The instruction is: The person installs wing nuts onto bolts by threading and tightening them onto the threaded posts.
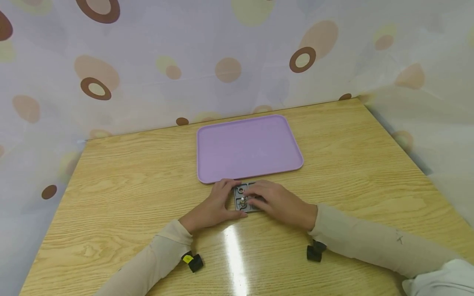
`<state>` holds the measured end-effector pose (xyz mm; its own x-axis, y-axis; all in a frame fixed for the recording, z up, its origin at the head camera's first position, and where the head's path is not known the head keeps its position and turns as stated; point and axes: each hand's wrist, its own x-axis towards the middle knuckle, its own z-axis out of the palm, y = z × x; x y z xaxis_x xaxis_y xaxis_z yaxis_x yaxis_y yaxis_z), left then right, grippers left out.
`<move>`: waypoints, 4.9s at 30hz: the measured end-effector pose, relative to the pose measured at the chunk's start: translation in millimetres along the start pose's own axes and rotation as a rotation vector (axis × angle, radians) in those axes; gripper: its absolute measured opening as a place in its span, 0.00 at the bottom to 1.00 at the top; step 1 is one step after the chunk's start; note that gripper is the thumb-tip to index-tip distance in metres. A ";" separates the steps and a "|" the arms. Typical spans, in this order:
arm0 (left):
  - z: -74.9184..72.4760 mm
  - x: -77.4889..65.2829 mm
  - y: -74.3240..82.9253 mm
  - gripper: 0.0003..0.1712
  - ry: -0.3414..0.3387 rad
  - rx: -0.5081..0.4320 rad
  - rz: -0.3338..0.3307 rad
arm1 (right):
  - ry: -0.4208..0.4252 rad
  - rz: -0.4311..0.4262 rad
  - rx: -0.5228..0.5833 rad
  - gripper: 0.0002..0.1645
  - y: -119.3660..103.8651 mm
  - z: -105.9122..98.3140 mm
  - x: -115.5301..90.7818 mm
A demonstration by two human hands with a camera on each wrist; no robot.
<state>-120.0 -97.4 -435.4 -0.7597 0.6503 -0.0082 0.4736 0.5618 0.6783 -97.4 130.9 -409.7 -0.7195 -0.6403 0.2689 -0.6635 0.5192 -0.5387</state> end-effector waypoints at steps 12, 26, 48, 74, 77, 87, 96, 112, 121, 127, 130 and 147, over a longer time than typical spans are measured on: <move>-0.5 0.0 0.9 0.50 -0.003 0.003 -0.009 | -0.022 0.011 -0.003 0.10 -0.6 -3.0 -1.4; 0.1 0.2 0.2 0.50 -0.002 0.010 -0.002 | 0.016 -0.036 0.044 0.07 -1.6 0.0 -0.6; 0.8 0.9 -0.4 0.48 -0.003 0.012 0.010 | -0.011 -0.003 0.036 0.21 -4.0 4.8 2.7; 1.3 1.4 -2.4 0.50 0.006 0.016 0.015 | -0.004 0.017 0.037 0.07 -0.1 0.3 -1.3; 1.2 1.4 -2.4 0.50 0.003 0.024 0.012 | 0.004 0.037 0.033 0.08 -0.7 0.5 -0.9; 0.4 1.4 -1.4 0.49 0.002 0.025 0.016 | -0.005 0.042 0.059 0.09 -0.1 5.3 0.3; -0.3 0.9 0.3 0.49 0.002 0.021 0.016 | 0.016 0.060 0.021 0.06 -3.5 2.2 1.0; -0.8 0.6 0.5 0.49 -0.003 0.012 0.018 | 0.006 0.064 0.058 0.19 -4.4 2.3 1.7; -0.7 0.3 -0.3 0.49 -0.003 -0.003 0.019 | -0.005 0.031 0.068 0.22 -3.3 5.7 4.6; -0.2 0.6 -0.1 0.49 0.000 0.006 0.019 | -0.006 0.046 0.072 0.22 -1.6 5.7 6.1; -0.5 0.3 0.5 0.50 -0.001 0.004 0.011 | 0.000 0.053 0.079 0.21 -0.9 4.9 5.6; 0.0 1.1 0.4 0.50 0.001 0.017 0.002 | -0.008 0.062 0.052 0.07 3.5 0.5 0.4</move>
<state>-120.6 -96.4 -435.1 -0.7590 0.6510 -0.0065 0.4824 0.5691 0.6659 -99.9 132.2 -411.9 -0.7571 -0.6125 0.2273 -0.6058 0.5279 -0.5953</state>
